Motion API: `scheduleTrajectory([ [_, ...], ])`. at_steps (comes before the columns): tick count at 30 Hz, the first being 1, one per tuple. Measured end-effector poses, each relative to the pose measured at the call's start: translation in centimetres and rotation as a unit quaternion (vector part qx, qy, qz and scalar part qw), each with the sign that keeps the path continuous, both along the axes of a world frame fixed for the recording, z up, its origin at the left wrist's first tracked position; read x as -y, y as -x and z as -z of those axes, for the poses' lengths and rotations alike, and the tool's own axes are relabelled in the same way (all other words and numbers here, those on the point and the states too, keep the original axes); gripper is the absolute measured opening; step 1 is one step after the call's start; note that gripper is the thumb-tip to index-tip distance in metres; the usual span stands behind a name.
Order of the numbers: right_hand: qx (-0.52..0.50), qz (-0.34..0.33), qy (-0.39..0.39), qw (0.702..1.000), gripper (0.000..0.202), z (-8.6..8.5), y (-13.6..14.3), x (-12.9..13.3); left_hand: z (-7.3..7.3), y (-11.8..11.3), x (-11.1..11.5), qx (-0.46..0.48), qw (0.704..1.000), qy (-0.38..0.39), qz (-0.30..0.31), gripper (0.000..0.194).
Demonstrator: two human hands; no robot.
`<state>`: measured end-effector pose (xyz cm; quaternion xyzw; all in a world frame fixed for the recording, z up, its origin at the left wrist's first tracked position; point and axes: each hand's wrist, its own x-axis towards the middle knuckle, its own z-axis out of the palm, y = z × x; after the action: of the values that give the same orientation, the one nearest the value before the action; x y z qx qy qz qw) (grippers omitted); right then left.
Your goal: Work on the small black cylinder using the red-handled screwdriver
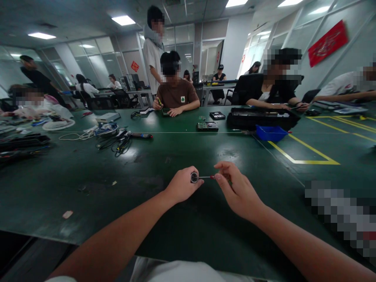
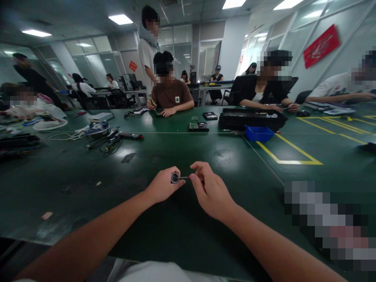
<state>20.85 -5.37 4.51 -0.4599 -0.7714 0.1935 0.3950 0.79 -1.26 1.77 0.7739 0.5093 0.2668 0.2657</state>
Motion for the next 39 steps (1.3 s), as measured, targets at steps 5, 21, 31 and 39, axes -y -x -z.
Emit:
scheduleTrajectory([
  [5,-0.128,0.026,0.065,0.989,0.023,0.7,0.1,-0.8,0.0,-0.1,0.2,0.02,1.0,-0.011,0.015,0.011],
  [21,-0.23,0.037,0.101,0.967,0.027,1.7,-0.4,-2.2,-0.3,-0.2,0.2,0.031,0.999,-0.004,0.027,0.011],
  [31,-0.2,0.038,0.094,0.975,0.025,0.9,-0.1,-1.8,-0.1,0.0,0.1,0.035,0.998,-0.007,0.042,0.009],
  [39,-0.117,0.035,0.073,0.99,0.023,0.8,-0.4,-0.9,0.9,0.2,-0.4,-0.022,0.995,-0.059,0.078,0.011],
])
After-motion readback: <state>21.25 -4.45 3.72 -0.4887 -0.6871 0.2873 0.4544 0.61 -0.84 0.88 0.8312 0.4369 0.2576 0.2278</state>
